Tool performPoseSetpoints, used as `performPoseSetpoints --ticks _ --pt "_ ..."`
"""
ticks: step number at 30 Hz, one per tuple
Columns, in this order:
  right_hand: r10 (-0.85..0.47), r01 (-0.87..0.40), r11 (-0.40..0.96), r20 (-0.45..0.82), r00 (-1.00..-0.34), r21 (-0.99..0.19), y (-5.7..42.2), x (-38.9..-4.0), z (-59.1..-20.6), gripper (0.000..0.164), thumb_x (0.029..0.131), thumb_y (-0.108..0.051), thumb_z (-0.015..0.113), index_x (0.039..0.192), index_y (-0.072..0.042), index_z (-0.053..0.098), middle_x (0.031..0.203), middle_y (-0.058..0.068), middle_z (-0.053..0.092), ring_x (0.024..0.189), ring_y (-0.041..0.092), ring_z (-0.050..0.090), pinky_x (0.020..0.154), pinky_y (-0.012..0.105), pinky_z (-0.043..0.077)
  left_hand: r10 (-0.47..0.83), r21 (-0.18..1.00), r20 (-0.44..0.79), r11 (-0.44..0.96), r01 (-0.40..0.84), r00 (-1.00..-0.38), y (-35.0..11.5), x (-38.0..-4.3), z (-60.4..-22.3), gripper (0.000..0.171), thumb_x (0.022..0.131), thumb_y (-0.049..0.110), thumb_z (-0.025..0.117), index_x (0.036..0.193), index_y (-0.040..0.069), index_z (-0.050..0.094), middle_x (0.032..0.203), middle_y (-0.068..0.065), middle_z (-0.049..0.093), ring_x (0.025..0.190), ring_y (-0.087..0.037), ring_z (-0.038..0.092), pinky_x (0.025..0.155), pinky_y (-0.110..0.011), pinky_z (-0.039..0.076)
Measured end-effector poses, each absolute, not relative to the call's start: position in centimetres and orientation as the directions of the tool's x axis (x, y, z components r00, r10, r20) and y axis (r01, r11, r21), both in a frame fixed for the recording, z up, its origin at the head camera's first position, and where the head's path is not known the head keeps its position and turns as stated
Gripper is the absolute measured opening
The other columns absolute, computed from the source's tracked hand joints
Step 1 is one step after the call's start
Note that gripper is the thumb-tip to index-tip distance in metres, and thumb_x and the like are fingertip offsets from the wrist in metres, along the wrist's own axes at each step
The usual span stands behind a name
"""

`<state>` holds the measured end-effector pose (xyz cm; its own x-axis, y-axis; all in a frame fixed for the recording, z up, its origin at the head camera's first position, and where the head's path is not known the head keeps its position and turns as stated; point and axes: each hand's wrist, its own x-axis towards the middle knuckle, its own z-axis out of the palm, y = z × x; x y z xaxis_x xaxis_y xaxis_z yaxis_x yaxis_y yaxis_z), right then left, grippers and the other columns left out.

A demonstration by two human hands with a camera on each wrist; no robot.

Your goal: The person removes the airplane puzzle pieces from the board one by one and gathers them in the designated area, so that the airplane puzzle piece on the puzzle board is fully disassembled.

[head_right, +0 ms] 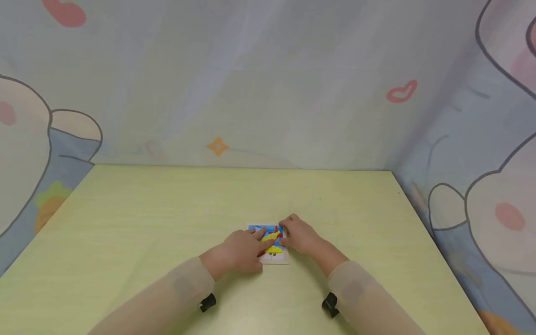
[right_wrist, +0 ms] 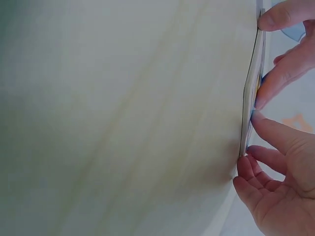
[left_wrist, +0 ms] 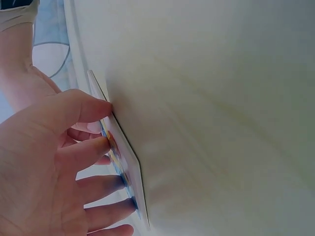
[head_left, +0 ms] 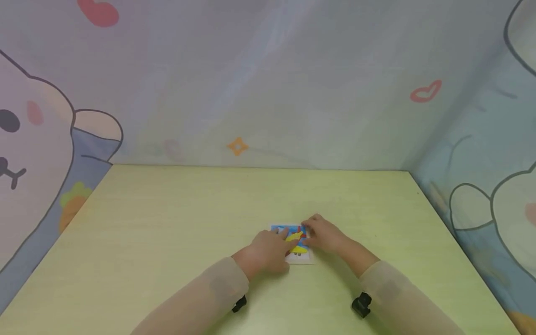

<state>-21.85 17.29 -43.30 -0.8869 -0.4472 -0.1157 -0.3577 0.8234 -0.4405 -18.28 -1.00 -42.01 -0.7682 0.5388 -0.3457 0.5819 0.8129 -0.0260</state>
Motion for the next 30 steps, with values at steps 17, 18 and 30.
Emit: performPoseSetpoints --ticks 17,18,30 --pt "-0.429 -0.313 0.811 -0.138 -0.893 -0.495 17.49 -22.48 -43.21 0.036 0.08 -0.015 0.073 0.111 0.0 0.061 0.101 0.008 0.053 0.092 0.023 0.051 0.085 0.04 0.043 0.539 -0.027 -0.336 0.814 0.58 -0.772 -0.9 -18.45 -42.12 0.064 0.086 0.038 0.053 0.146 0.034 0.03 0.151 -0.003 0.026 0.134 -0.028 0.031 0.097 -0.043 0.038" --pt "-0.427 -0.31 0.81 -0.138 -0.894 -0.497 17.46 -22.49 -43.26 0.037 0.08 -0.015 0.073 0.112 -0.001 0.06 0.1 0.008 0.052 0.092 0.023 0.051 0.085 0.04 0.043 0.537 -0.024 -0.338 0.816 0.578 -0.773 -0.91 -18.41 -42.08 0.064 0.086 0.038 0.054 0.146 0.034 0.03 0.151 -0.003 0.026 0.134 -0.028 0.031 0.097 -0.043 0.038" --pt "-0.448 -0.307 0.798 -0.17 -0.878 -0.518 17.42 -22.84 -43.09 0.035 0.079 -0.015 0.074 0.108 -0.002 0.059 0.1 0.007 0.051 0.092 0.022 0.05 0.085 0.04 0.043 0.529 -0.007 -0.338 0.825 0.564 -0.778 -1.0 -18.28 -42.01 0.064 0.085 0.037 0.054 0.145 0.033 0.032 0.151 -0.005 0.026 0.133 -0.029 0.032 0.096 -0.043 0.038"
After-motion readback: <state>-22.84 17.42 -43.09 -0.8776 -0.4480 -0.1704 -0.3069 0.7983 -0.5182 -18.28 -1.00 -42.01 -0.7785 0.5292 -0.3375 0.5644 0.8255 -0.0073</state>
